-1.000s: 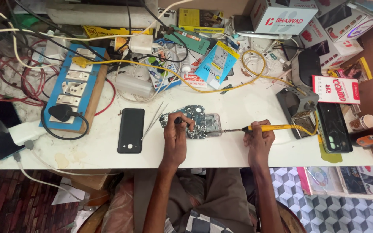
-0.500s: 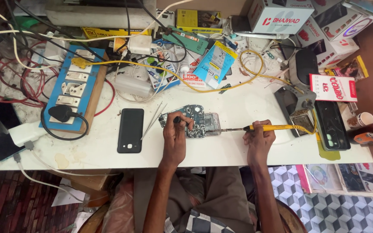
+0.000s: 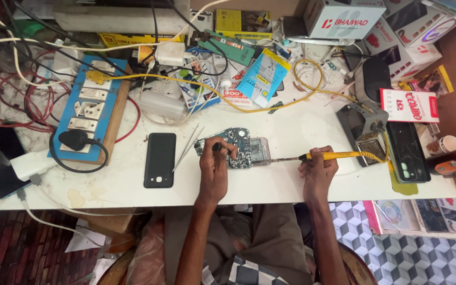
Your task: The person plugs a power cord into a power strip, then uses a soldering iron and tweezers to work on a small circuit board. The person holds the board steady with one hand while applying the soldering iron with the other.
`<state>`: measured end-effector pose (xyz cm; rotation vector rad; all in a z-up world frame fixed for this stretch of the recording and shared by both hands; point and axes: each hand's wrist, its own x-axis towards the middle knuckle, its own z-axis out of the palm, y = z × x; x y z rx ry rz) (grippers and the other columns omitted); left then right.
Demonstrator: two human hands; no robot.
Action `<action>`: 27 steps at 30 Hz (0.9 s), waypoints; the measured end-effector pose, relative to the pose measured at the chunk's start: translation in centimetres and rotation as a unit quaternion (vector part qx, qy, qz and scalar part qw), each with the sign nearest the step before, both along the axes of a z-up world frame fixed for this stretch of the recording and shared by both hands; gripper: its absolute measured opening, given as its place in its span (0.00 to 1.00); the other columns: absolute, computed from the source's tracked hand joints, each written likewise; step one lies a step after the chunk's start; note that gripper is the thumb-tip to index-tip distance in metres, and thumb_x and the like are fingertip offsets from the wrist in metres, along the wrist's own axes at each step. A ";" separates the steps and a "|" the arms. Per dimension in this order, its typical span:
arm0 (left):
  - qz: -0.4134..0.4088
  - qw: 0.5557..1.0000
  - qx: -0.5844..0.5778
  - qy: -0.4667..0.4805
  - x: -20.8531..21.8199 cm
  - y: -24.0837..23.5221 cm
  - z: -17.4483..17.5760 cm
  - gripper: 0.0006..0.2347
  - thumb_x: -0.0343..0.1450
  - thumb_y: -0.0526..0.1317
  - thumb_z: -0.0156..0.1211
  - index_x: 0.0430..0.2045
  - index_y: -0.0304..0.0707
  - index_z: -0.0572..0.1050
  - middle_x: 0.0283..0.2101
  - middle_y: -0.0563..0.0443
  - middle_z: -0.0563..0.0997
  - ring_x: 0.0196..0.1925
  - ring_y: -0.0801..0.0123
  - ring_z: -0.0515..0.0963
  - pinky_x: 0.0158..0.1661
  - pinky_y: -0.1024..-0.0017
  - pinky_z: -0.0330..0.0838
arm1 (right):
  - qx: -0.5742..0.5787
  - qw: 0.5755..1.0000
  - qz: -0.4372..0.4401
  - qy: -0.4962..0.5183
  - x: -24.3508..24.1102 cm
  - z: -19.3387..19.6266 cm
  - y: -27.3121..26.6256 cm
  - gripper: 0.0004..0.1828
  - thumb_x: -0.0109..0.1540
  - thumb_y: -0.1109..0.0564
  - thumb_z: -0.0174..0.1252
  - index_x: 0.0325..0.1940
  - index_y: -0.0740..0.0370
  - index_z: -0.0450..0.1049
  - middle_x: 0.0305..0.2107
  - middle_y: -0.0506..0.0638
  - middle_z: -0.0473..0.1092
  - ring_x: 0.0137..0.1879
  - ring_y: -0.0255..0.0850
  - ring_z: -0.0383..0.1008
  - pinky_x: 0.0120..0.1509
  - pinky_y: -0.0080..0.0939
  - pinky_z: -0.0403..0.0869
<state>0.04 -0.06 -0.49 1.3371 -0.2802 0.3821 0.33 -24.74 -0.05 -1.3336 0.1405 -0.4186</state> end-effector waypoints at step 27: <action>-0.009 1.000 -0.016 0.016 0.0 0.1 0.1 0.09 0.84 0.44 0.41 0.44 0.37 0.63 0.33 0.49 0.74 0.36 0.75 0.71 0.43 0.73 0.68 | 0.026 0.999 0.015 0.023 -0.5 0.7 -0.3 0.15 0.71 0.49 0.55 0.48 0.66 0.69 0.23 0.53 0.71 0.25 0.34 0.70 0.27 0.30 0.66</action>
